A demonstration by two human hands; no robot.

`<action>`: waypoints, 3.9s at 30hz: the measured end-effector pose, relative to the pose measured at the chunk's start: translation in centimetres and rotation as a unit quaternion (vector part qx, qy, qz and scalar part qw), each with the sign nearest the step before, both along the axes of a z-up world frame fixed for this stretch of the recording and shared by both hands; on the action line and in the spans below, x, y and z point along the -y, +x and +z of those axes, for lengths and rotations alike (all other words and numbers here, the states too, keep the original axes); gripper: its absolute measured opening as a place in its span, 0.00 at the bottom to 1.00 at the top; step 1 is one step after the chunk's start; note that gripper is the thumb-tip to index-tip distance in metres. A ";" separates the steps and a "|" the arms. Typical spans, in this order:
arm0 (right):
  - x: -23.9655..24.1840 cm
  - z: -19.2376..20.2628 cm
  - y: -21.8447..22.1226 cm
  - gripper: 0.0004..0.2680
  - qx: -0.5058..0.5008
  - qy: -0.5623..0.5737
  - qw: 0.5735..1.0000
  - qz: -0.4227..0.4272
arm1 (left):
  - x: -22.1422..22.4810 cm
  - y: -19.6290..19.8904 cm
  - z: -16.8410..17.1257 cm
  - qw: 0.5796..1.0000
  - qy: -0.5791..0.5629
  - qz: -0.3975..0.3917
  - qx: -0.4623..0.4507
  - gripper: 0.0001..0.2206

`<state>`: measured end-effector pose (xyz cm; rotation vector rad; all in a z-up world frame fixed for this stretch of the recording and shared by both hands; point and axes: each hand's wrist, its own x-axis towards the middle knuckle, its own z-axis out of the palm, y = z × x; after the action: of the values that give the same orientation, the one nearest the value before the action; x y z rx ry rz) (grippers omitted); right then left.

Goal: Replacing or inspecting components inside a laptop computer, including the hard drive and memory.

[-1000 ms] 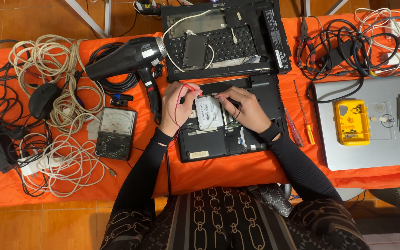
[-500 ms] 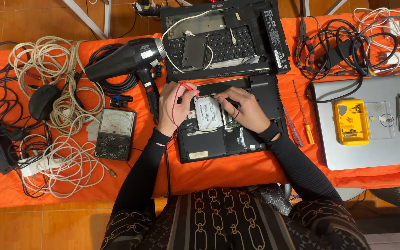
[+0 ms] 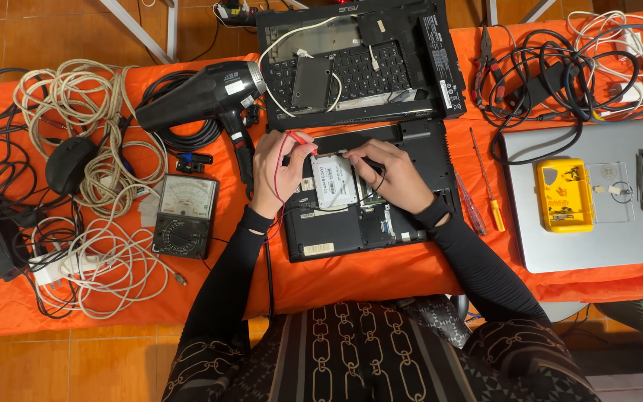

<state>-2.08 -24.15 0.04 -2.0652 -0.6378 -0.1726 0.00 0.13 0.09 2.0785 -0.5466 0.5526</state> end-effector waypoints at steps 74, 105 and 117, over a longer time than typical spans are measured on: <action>-0.5 0.7 -0.1 0.06 0.072 -0.042 0.996 0.008 | 0.7 -0.4 0.0 0.997 -0.056 -0.053 -0.018 0.02; -0.2 0.6 0.0 0.07 0.029 -0.032 0.999 0.005 | -0.2 0.1 0.6 0.999 0.000 -0.032 0.016 0.04; -0.2 0.6 0.0 0.07 0.060 -0.047 0.997 0.016 | -0.2 0.1 0.5 0.999 0.002 -0.034 0.018 0.05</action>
<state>-2.10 -23.96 0.66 -2.1460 -0.7659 -0.2543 0.09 0.32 0.54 2.0497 -0.6370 0.5507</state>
